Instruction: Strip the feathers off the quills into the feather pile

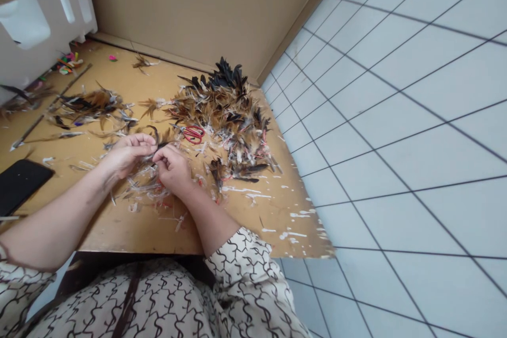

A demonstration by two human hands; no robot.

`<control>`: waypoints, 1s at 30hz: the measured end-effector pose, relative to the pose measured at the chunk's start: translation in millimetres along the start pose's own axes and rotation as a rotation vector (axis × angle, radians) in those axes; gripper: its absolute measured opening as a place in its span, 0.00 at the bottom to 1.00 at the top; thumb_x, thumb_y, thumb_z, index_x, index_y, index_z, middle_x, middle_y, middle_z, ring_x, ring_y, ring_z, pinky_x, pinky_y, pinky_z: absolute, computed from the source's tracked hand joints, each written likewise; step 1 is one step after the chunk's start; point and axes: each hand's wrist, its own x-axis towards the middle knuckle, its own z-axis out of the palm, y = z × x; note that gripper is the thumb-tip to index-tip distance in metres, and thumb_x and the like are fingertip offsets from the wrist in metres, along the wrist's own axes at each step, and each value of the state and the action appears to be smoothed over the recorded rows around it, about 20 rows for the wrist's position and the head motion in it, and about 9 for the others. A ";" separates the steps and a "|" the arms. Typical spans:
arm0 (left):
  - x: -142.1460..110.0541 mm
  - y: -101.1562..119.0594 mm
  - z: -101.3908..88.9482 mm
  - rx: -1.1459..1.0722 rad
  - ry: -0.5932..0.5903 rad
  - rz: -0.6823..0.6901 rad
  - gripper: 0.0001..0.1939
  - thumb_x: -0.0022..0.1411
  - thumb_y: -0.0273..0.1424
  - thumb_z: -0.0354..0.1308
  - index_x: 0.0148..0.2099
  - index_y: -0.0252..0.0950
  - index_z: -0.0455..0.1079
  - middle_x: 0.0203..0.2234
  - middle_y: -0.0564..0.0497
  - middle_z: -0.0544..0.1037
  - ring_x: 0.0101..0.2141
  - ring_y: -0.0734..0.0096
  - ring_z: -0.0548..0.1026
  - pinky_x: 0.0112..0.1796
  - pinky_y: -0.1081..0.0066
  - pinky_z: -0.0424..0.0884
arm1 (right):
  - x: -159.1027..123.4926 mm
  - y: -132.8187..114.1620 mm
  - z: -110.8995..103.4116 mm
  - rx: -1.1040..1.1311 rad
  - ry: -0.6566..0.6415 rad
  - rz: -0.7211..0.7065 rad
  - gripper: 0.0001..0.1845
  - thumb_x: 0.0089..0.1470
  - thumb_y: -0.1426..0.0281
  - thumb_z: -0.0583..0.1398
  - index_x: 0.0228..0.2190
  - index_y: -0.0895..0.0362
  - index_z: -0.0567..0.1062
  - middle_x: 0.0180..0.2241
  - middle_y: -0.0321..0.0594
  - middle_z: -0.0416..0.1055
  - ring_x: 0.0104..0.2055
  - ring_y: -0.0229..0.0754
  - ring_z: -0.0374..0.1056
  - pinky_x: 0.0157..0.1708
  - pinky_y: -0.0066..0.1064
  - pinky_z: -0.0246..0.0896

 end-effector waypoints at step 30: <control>5.1 11.4 -8.8 -0.275 0.135 0.070 0.09 0.39 0.16 0.59 0.24 0.33 0.66 0.14 0.58 0.68 0.17 0.82 0.66 0.21 0.81 0.65 | 16.8 6.9 -13.2 0.682 0.029 0.620 0.14 0.33 0.64 0.66 0.20 0.57 0.67 0.14 0.28 0.63 0.16 0.28 0.53 0.17 0.23 0.47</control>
